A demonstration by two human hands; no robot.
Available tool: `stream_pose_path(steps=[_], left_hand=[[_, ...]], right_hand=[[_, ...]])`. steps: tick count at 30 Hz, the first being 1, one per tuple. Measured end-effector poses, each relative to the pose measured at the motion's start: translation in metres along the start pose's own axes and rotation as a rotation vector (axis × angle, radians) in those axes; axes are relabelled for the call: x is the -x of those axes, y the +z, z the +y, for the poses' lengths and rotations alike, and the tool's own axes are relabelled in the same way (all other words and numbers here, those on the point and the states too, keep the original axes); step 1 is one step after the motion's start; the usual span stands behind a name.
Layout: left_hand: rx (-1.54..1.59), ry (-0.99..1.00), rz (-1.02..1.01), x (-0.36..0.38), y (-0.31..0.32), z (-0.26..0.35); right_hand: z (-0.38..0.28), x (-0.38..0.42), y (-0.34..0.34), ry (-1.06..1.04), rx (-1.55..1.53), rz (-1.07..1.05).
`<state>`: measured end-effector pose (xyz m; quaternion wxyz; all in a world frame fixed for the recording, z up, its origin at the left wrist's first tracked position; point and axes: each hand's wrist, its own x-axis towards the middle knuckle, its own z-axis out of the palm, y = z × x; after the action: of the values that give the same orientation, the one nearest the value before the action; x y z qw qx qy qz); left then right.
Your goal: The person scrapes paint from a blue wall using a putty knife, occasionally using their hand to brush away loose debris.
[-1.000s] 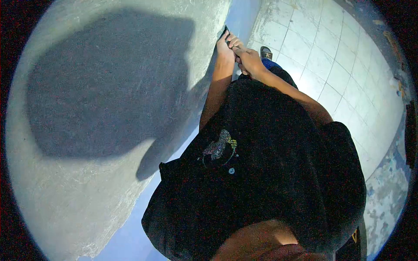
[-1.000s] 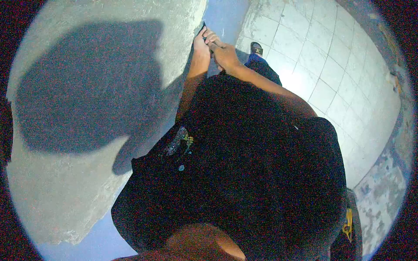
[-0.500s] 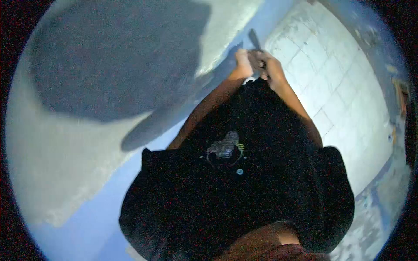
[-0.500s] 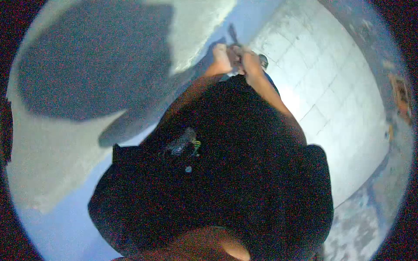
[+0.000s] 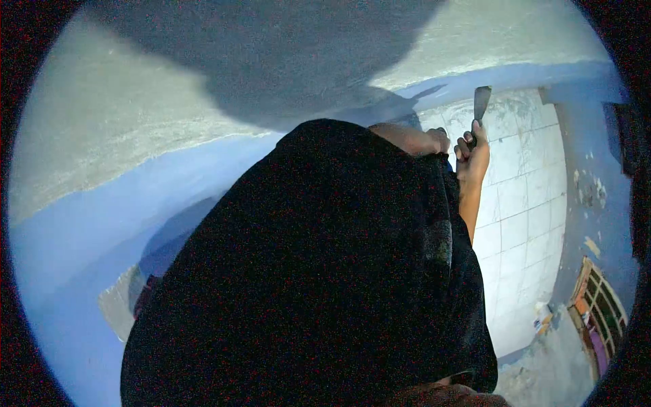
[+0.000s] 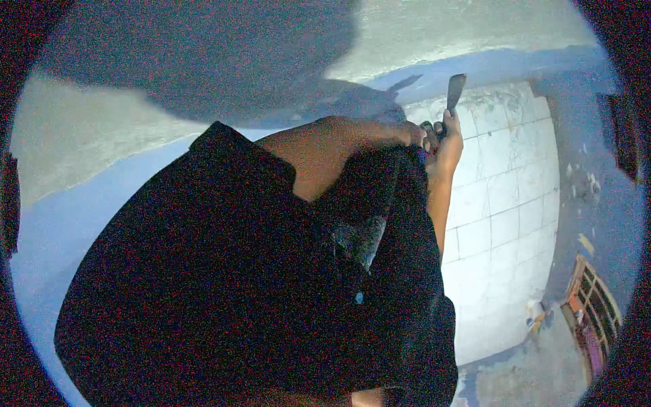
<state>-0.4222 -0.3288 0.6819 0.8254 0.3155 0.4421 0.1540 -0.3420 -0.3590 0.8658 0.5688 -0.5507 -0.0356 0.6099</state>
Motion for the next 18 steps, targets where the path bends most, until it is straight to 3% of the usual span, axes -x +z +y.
stream_pose_path(steps=[4,8,12,15,18], left_hand=[[-0.04,-0.026,0.03,-0.011,0.0,0.003],[-0.084,-0.048,0.046,-0.03,-0.004,0.004],[-0.042,-0.04,0.034,-0.021,-0.007,0.027],[0.212,-0.046,-0.084,-0.011,-0.019,0.061],[0.664,-0.105,-0.337,0.006,-0.016,0.1]], right_hand=[[-0.009,0.006,0.006,0.003,-0.004,0.024],[0.0,-0.014,-0.003,-0.039,0.188,-0.014],[-0.004,-0.009,0.002,0.041,0.053,-0.12],[0.006,-0.013,0.003,0.065,0.093,-0.095],[0.021,-0.019,0.006,0.035,0.19,-0.109]])
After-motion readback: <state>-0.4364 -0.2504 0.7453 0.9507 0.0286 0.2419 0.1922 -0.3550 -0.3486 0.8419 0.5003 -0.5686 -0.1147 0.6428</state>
